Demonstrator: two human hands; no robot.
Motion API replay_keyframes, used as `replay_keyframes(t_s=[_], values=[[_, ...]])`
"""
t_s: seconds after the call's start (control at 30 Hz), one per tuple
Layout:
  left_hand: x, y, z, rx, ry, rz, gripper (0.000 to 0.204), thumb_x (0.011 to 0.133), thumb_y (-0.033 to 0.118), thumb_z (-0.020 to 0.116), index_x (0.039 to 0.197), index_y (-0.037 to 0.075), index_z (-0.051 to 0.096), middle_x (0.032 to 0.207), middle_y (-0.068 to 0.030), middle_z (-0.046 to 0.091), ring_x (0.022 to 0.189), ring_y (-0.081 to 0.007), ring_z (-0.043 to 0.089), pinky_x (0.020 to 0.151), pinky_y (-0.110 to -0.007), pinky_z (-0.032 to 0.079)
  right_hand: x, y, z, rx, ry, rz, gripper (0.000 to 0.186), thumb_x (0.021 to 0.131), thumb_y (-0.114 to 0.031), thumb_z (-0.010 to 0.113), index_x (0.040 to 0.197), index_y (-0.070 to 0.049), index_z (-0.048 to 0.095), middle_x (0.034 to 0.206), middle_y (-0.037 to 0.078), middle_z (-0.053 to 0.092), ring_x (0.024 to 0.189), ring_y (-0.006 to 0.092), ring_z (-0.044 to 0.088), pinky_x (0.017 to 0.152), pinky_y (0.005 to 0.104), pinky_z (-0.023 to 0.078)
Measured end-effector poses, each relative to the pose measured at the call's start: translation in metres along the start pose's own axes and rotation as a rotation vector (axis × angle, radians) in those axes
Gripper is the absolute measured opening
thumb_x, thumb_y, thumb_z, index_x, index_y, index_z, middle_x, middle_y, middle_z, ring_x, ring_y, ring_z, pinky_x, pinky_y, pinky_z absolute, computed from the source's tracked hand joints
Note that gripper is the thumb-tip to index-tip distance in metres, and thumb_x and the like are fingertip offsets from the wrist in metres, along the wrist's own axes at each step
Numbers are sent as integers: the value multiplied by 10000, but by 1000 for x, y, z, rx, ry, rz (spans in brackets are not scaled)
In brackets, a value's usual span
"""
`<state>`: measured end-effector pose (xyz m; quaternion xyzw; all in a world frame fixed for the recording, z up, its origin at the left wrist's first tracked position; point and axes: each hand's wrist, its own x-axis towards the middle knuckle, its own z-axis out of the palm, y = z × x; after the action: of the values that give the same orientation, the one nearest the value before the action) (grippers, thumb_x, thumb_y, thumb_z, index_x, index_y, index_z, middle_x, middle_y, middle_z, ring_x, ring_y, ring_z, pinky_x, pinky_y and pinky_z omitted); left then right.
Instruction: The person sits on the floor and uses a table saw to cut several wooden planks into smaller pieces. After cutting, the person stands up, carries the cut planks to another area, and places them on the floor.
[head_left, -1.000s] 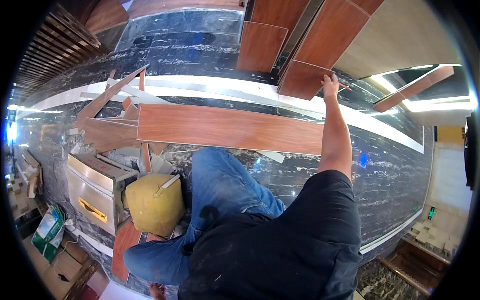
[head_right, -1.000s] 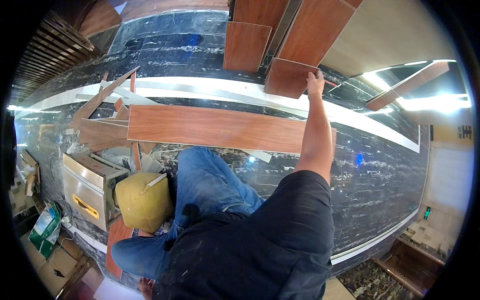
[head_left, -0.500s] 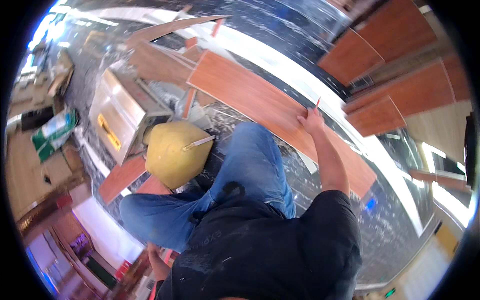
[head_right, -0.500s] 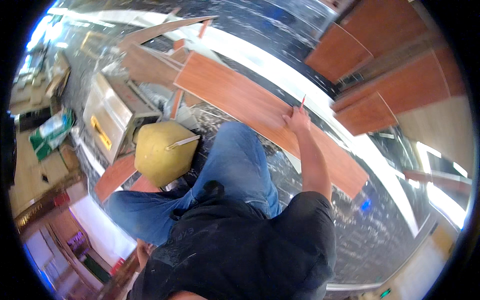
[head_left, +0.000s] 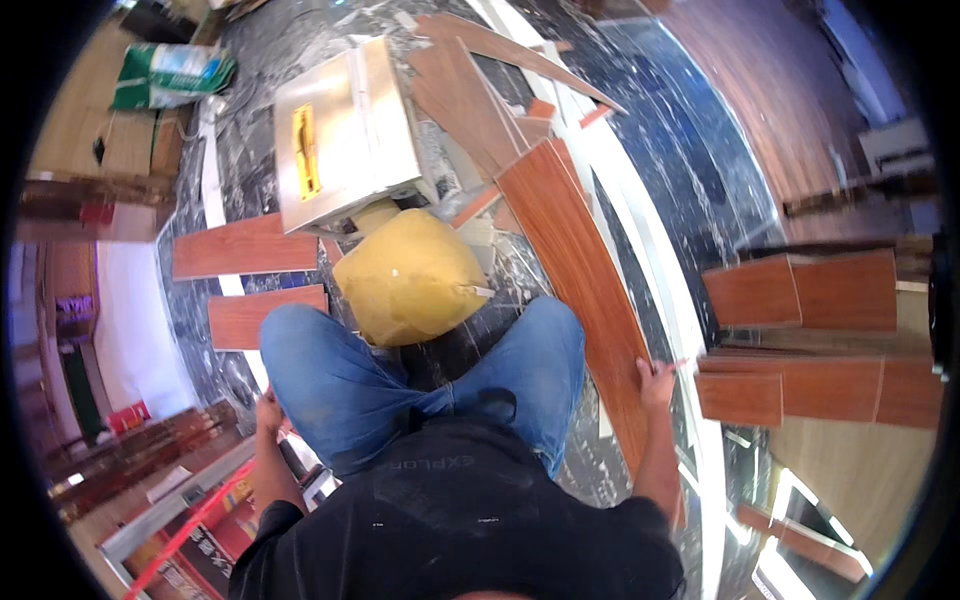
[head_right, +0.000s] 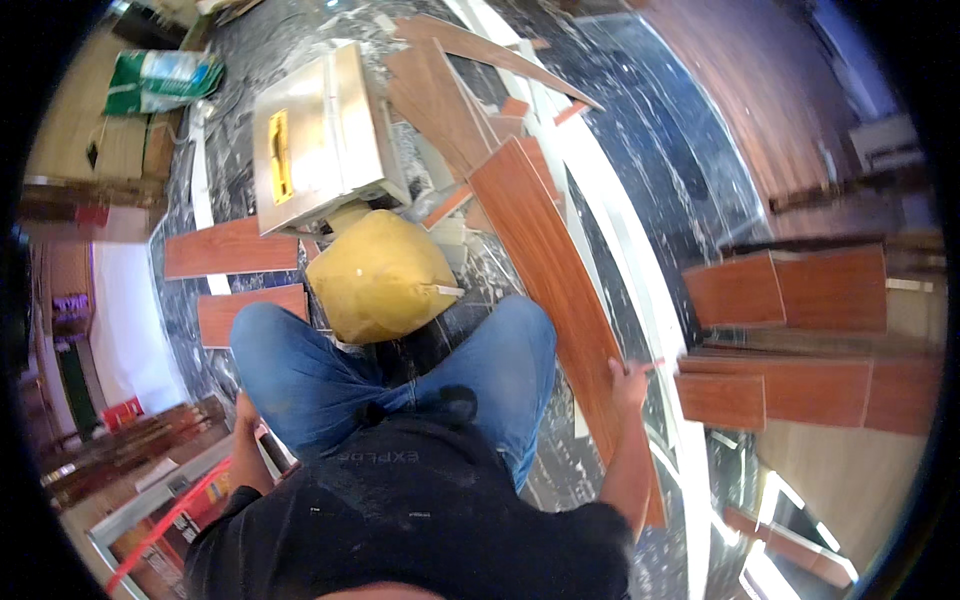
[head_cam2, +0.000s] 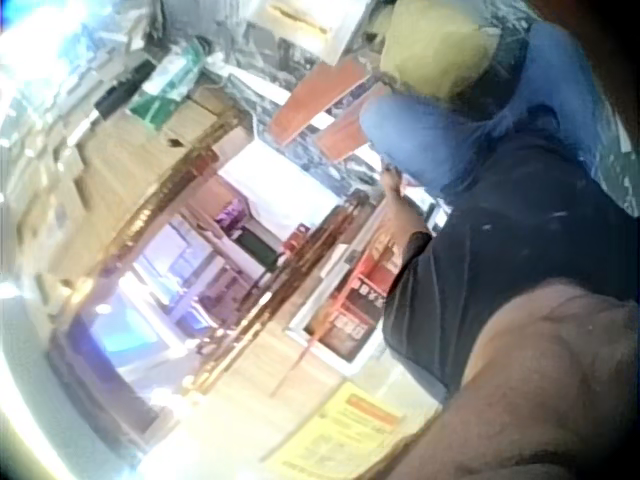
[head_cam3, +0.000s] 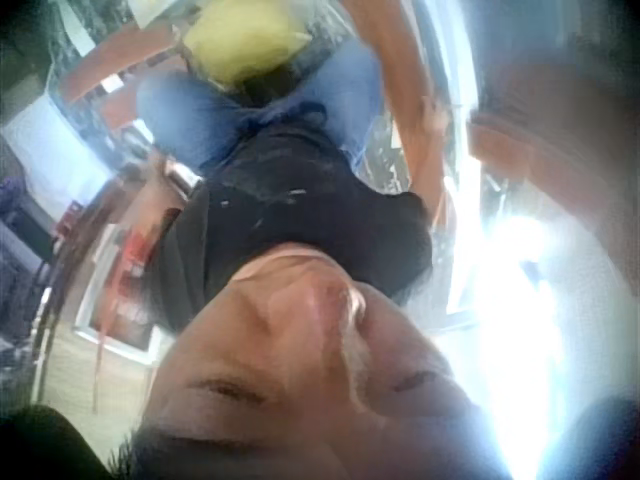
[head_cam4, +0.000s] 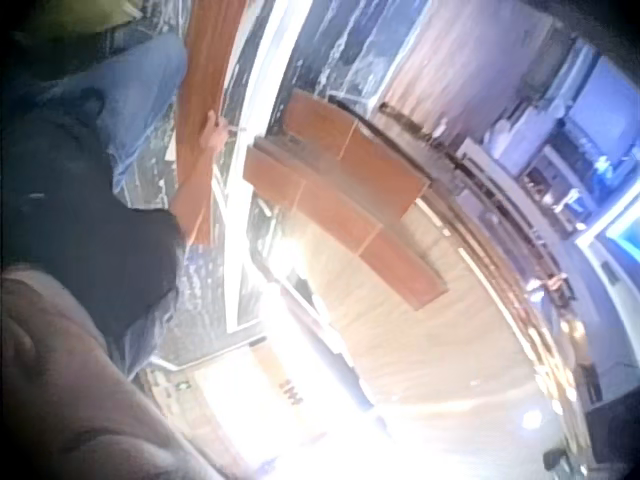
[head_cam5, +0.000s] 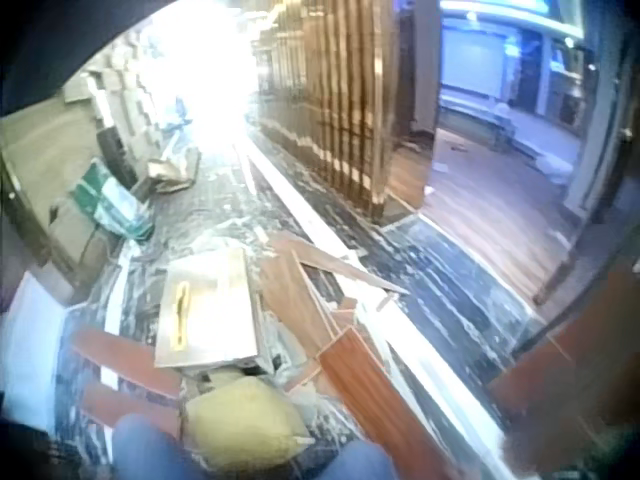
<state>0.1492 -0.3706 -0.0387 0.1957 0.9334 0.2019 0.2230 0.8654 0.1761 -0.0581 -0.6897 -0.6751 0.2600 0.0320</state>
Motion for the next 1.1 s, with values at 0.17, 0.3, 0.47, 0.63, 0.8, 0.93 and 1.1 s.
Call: replay_keyframes(t_s=[0.17,0.3,0.47,0.63,0.8,0.93,1.1], values=[[69,113,-59,103,264,123,416,967,352,550,822,-26,645,660,-170,631,613,-267,628,595,-404,472,-40,-53,-45,-70,258,-17,387,891,-359,694,888,28,679,816,230,675,714,366,641,690,437,503],[101,266,-91,-746,145,340,224,988,146,551,1143,8,636,941,-45,641,806,-120,635,692,-252,521,-45,-134,-133,22,466,-215,389,961,-337,614,941,49,657,806,190,665,703,224,553,700,388,496],[97,421,-58,-672,-535,854,471,943,230,619,1339,-1,512,1215,-175,641,1141,-268,609,1000,-388,479,-52,-329,-225,-42,712,-474,440,1015,-371,518,935,42,647,779,196,624,694,258,525,679,387,476],[56,494,-54,-762,-831,1190,847,817,493,747,1431,16,412,1377,-208,530,1284,-329,505,1098,-443,381,-85,-550,-218,217,559,-760,440,1014,-343,537,955,81,639,775,80,616,766,148,501,757,291,447],[84,438,-115,-1107,-532,955,469,952,245,624,1348,16,518,1296,-100,601,1180,-217,565,1044,-386,433,-127,-731,-130,355,185,-1068,266,932,-207,665,1043,35,686,887,51,692,870,108,590,867,258,458],[146,374,-184,-1338,-73,412,404,909,146,693,1256,-25,576,1226,-99,624,1097,-175,588,955,-341,494,-113,-769,-81,246,476,-1309,361,950,-211,642,1239,3,612,1207,136,655,1110,230,610,990,333,432],[252,319,-244,-1776,202,585,441,917,76,647,1318,-22,493,1257,-121,594,1152,-255,581,1004,-420,483,-14,-686,-23,338,522,-873,524,937,-216,631,1359,51,475,1415,224,492,1334,319,457,1115,378,316]])
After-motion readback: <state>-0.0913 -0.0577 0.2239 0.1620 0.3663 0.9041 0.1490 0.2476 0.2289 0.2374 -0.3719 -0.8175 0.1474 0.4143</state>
